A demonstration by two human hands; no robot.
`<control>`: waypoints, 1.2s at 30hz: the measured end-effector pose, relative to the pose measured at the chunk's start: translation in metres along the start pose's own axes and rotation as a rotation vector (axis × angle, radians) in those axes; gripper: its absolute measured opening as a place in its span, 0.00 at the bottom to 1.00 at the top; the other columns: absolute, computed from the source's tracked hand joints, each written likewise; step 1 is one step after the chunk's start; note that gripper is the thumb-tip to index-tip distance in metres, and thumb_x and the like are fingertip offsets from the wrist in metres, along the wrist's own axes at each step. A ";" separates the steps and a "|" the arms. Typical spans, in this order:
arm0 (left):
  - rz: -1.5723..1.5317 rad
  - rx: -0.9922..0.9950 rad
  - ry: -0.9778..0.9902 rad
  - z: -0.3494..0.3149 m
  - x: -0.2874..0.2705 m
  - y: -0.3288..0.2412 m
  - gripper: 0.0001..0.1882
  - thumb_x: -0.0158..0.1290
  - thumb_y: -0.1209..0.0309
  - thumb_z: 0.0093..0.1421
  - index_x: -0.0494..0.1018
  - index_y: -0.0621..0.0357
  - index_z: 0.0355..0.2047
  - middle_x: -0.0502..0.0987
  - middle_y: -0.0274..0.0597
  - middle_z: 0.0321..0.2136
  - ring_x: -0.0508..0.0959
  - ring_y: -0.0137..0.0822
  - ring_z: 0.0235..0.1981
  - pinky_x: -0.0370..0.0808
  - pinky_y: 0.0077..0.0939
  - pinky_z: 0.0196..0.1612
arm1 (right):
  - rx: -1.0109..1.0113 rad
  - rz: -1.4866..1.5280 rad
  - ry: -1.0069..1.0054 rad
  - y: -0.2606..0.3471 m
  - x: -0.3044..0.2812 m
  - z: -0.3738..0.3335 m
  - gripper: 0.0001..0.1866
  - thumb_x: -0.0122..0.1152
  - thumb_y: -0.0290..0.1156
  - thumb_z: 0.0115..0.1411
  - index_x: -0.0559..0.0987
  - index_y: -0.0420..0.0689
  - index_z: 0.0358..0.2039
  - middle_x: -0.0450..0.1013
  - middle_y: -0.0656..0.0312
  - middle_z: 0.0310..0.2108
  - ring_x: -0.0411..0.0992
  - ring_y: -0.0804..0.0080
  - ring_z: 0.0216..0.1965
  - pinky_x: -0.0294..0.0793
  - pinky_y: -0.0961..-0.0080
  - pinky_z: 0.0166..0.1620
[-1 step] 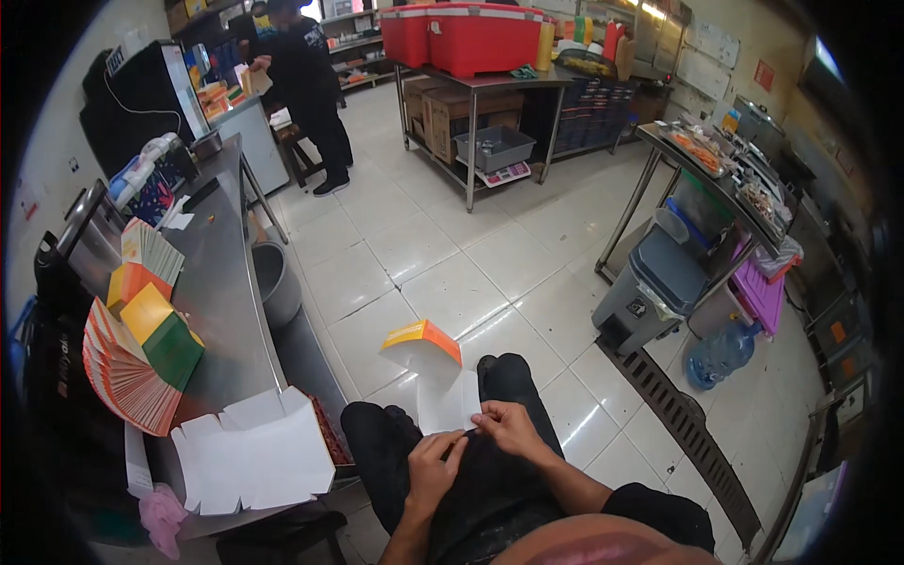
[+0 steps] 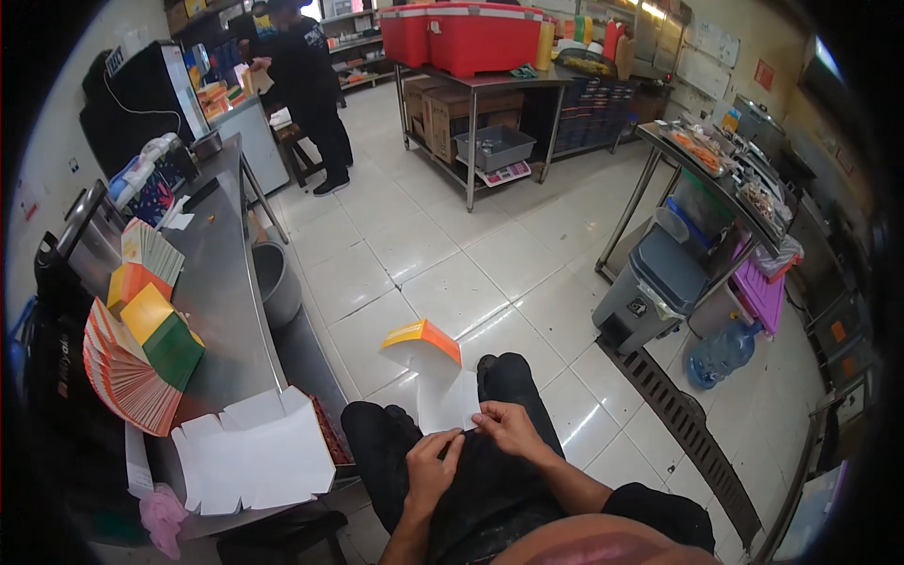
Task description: The person picks up a cardboard food container, folds the side flaps inward by hand to assemble the box, and then repeats the process with additional containers.
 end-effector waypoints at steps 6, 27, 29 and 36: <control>-0.645 -0.561 -0.018 -0.014 0.012 0.048 0.10 0.52 0.76 0.56 0.72 0.69 0.37 0.76 0.42 0.30 0.76 0.30 0.29 0.75 0.21 0.33 | -0.472 -0.181 -0.092 0.049 0.004 -0.013 0.09 0.58 0.26 0.54 0.78 0.40 0.36 0.72 0.59 0.24 0.71 0.72 0.27 0.69 0.76 0.31; -1.110 -0.592 -0.044 -0.023 0.015 0.051 0.13 0.57 0.78 0.51 0.72 0.63 0.38 0.76 0.39 0.33 0.76 0.28 0.32 0.75 0.19 0.35 | -0.343 -0.028 0.088 0.053 0.020 -0.016 0.11 0.61 0.31 0.53 0.79 0.41 0.35 0.76 0.57 0.24 0.75 0.73 0.24 0.72 0.79 0.28; -1.121 -0.573 -0.055 -0.024 0.015 0.053 0.11 0.57 0.78 0.51 0.72 0.62 0.36 0.76 0.38 0.32 0.76 0.28 0.33 0.75 0.19 0.34 | -0.431 -0.075 0.072 0.054 0.022 -0.017 0.11 0.61 0.30 0.52 0.79 0.42 0.36 0.76 0.57 0.24 0.75 0.71 0.24 0.72 0.78 0.27; -1.098 -0.550 -0.081 -0.026 0.016 0.058 0.12 0.59 0.74 0.51 0.73 0.62 0.36 0.76 0.38 0.33 0.75 0.26 0.32 0.73 0.18 0.36 | -0.620 -0.361 0.064 0.058 0.023 -0.018 0.09 0.64 0.27 0.47 0.80 0.45 0.32 0.74 0.61 0.22 0.72 0.68 0.25 0.71 0.75 0.30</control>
Point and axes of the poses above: each hand's wrist, its own z-axis towards the middle knuckle, its own x-axis out of the palm, y = z × x, the point moved 3 cm from there along z, towards the middle knuckle
